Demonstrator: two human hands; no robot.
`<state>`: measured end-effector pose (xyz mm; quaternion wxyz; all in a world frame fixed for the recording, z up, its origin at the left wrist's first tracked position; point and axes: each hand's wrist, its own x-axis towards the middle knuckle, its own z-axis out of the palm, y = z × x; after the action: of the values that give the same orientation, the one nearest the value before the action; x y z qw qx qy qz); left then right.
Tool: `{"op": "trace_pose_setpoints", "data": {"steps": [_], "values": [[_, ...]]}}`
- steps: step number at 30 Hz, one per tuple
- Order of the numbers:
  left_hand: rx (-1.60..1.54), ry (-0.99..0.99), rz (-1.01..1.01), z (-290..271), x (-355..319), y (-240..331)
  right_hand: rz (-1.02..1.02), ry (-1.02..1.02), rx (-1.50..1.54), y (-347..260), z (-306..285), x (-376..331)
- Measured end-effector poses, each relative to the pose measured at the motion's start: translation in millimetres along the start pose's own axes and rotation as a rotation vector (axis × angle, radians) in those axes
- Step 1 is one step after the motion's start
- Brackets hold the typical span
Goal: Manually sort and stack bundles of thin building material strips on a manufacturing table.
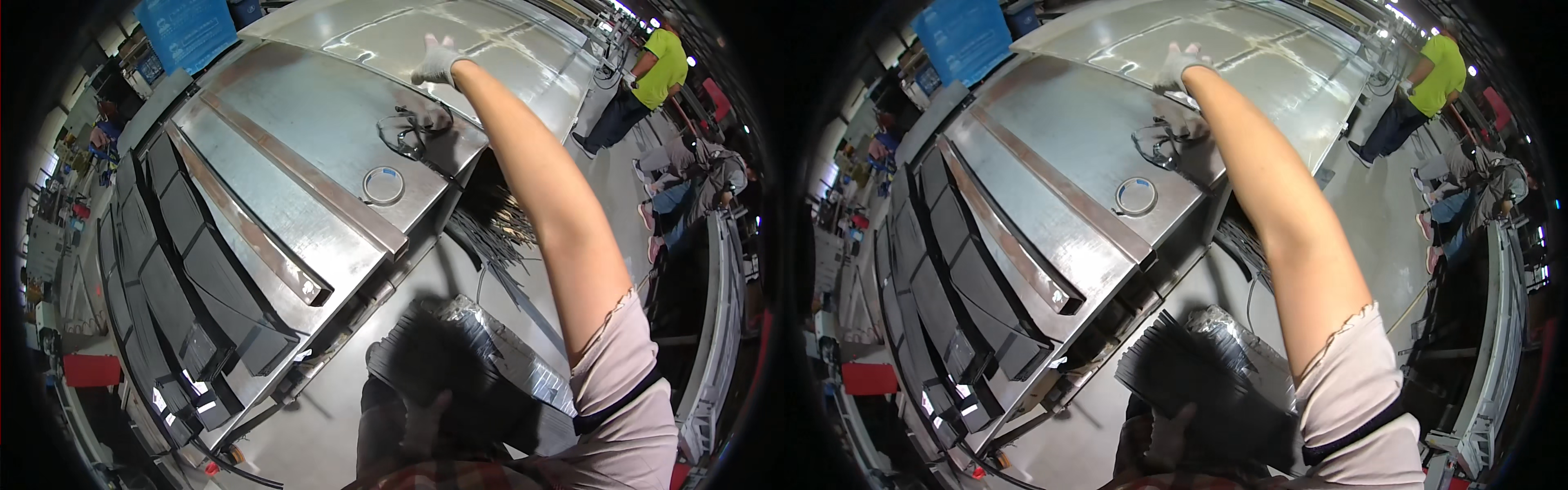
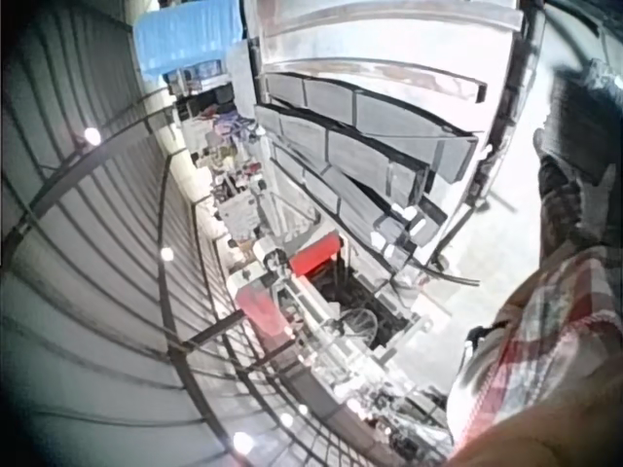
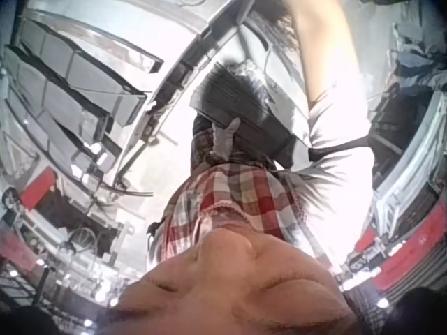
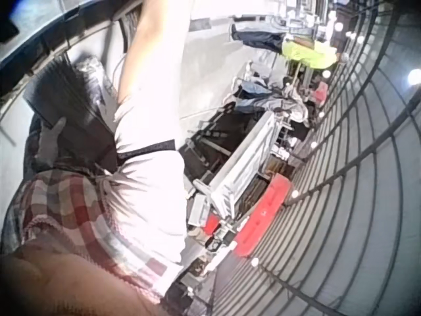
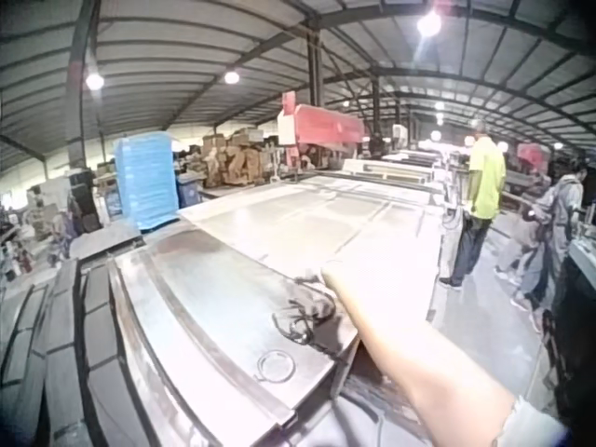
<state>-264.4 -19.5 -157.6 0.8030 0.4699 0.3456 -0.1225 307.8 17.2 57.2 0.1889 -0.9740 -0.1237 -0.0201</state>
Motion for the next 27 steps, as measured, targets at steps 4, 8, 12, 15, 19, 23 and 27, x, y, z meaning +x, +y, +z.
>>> {"op": "trace_pose_setpoints", "data": {"steps": [4,8,12,15,19,23,27], "values": [[0.116,0.021,0.113,0.0,-0.2,13.5,-0.112,0.017,-0.047,-0.8,-23.0,-36.3],[0.468,-0.143,0.216,-25.6,26.6,-29.1,-0.539,0.273,-0.046,68.3,25.8,-199.5],[0.253,-0.286,0.112,-30.9,15.3,-25.8,-0.017,-1.031,0.257,132.2,41.0,-397.5],[0.033,-0.436,-0.011,-14.8,-2.1,-24.8,0.182,-0.903,0.412,200.1,49.7,-535.1],[-0.044,-0.505,-0.215,-0.5,-22.7,-26.7,0.361,-0.951,0.471,183.1,34.0,-560.9],[0.018,-0.544,-0.217,3.6,-41.4,-13.5,0.274,-0.927,0.32,169.9,12.4,-578.8],[0.313,-0.691,0.082,25.8,-115.5,61.4,0.31,-0.765,0.448,105.8,-84.5,-610.6]]}}
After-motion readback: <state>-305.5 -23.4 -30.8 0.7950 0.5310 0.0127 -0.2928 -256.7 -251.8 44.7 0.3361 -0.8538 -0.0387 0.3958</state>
